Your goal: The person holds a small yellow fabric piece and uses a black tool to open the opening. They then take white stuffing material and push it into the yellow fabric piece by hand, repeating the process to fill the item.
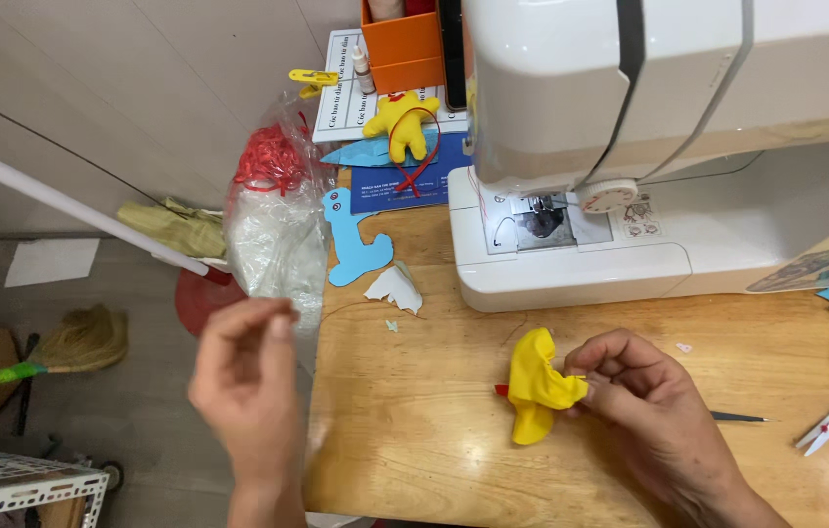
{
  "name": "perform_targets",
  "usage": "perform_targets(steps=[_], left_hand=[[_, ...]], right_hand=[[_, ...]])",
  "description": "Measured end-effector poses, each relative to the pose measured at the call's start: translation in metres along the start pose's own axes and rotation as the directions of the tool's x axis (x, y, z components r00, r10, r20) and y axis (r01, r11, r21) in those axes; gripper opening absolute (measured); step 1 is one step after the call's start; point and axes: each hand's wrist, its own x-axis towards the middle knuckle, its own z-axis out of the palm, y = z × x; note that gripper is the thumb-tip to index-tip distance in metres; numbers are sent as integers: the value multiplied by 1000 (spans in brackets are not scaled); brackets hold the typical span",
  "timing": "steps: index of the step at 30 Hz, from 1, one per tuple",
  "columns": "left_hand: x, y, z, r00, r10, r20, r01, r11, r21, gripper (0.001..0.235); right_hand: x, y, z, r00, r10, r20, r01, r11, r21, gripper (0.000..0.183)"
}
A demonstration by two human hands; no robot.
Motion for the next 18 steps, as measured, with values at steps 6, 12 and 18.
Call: perform_targets(steps=[6, 12, 18], left_hand=[[62, -195, -1, 929, -2, 371, -164, 895, 416, 19], [94, -332, 24, 774, -99, 626, -487, 540, 687, 33], [72, -464, 71, 527, -547, 650, -829, -163, 535, 21]], right_hand=[[3, -2, 0, 1000, 19, -23, -16, 994, 105, 16], [8, -5, -5, 1000, 13, -8, -12, 994, 112, 15], [8, -8, 1, 1000, 27, 0, -26, 988, 149, 14]])
